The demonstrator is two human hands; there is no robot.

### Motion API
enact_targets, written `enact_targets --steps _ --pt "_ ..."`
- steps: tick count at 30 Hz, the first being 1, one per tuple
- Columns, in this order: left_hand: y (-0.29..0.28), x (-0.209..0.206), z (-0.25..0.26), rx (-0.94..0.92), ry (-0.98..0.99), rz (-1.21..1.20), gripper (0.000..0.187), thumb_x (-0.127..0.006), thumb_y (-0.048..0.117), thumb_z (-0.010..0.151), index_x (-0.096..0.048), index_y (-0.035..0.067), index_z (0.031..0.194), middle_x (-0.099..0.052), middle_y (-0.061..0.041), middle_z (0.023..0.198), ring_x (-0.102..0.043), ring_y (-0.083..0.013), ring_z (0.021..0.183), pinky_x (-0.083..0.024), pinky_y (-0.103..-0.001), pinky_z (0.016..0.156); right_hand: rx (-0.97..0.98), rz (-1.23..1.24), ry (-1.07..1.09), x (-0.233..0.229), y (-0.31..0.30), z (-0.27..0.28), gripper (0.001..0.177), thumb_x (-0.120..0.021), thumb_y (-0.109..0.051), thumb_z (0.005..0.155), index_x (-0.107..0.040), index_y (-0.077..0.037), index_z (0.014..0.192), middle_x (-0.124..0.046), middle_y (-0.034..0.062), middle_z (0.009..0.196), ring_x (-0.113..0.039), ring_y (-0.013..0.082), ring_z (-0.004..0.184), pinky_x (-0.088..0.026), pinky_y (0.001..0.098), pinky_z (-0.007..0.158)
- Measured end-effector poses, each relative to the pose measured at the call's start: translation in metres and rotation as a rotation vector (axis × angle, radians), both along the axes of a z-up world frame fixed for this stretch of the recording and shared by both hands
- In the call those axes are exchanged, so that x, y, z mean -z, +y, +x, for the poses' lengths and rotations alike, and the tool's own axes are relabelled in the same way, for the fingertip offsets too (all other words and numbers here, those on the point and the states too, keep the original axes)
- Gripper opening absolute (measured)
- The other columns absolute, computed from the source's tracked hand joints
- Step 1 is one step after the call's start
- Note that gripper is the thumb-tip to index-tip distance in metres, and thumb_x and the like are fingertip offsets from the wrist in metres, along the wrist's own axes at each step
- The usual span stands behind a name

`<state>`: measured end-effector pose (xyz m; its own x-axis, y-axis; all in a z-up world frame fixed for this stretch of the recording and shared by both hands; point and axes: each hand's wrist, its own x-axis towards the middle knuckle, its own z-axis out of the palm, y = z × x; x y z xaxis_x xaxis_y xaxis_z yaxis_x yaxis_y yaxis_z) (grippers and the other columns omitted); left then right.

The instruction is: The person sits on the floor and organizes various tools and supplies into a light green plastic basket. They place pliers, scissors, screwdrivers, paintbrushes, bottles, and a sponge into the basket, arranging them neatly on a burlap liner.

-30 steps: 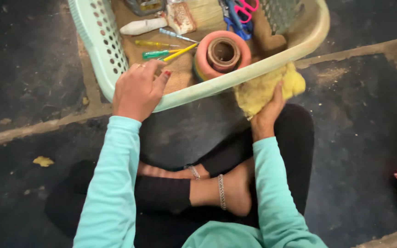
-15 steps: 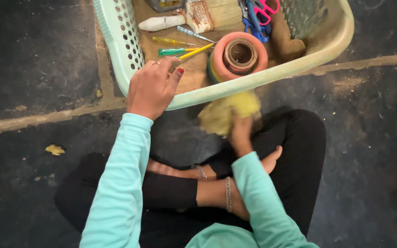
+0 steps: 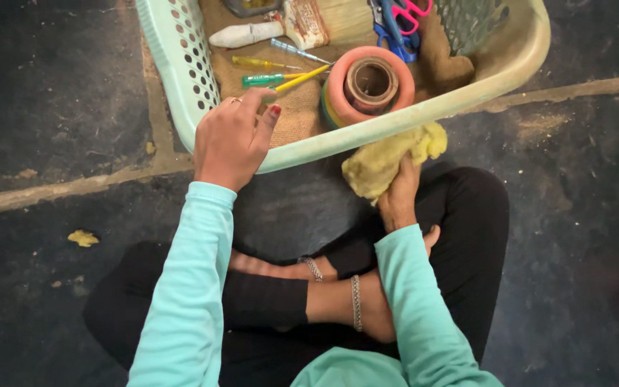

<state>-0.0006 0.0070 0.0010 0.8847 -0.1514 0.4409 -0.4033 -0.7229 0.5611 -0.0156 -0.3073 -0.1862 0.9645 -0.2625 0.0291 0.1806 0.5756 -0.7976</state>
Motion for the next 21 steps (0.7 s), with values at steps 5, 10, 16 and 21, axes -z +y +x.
enact_targets --steps 5,10,16,21 --pt "0.001 0.001 -0.001 0.032 0.013 -0.01 0.023 -0.054 0.03 0.108 -0.067 0.013 0.118 -0.073 -0.007 0.086 -0.068 -0.0318 0.088 -0.049 -0.047 0.075 -0.067 -0.202 0.031 0.015 0.014 0.001 0.05 -0.055 -0.005 0.097 -0.042 -0.006 0.146 -0.06 0.0114 0.132 -0.063 0.0269 0.118 -0.054 0.0427 0.1" --pt "0.001 -0.001 -0.003 0.037 0.043 0.012 0.023 -0.052 0.027 0.108 -0.067 0.013 0.117 -0.075 -0.003 0.086 -0.069 -0.0296 0.088 -0.049 -0.046 0.076 -0.124 -0.173 0.034 0.019 0.028 -0.003 0.044 -0.059 0.003 0.095 -0.051 0.001 0.138 -0.066 0.0135 0.125 -0.067 0.0272 0.112 -0.056 0.0419 0.096" --pt "0.0 -0.004 -0.002 0.029 0.062 0.056 0.023 -0.052 0.025 0.108 -0.068 0.012 0.118 -0.074 -0.005 0.088 -0.069 -0.0306 0.089 -0.05 -0.046 0.077 -0.036 -0.054 -0.031 -0.012 0.026 0.009 0.044 -0.059 0.0 0.094 -0.051 0.002 0.138 -0.066 0.0138 0.126 -0.07 0.0289 0.111 -0.058 0.0451 0.097" --pt "-0.001 -0.006 -0.002 0.034 0.077 0.08 0.023 -0.051 0.024 0.108 -0.067 0.012 0.119 -0.074 -0.006 0.09 -0.069 -0.0314 0.09 -0.05 -0.047 0.077 0.174 0.291 0.039 -0.008 -0.057 0.031 0.049 -0.052 -0.039 0.099 -0.053 -0.007 0.136 -0.068 0.0114 0.126 -0.069 0.0302 0.113 -0.061 0.0451 0.094"
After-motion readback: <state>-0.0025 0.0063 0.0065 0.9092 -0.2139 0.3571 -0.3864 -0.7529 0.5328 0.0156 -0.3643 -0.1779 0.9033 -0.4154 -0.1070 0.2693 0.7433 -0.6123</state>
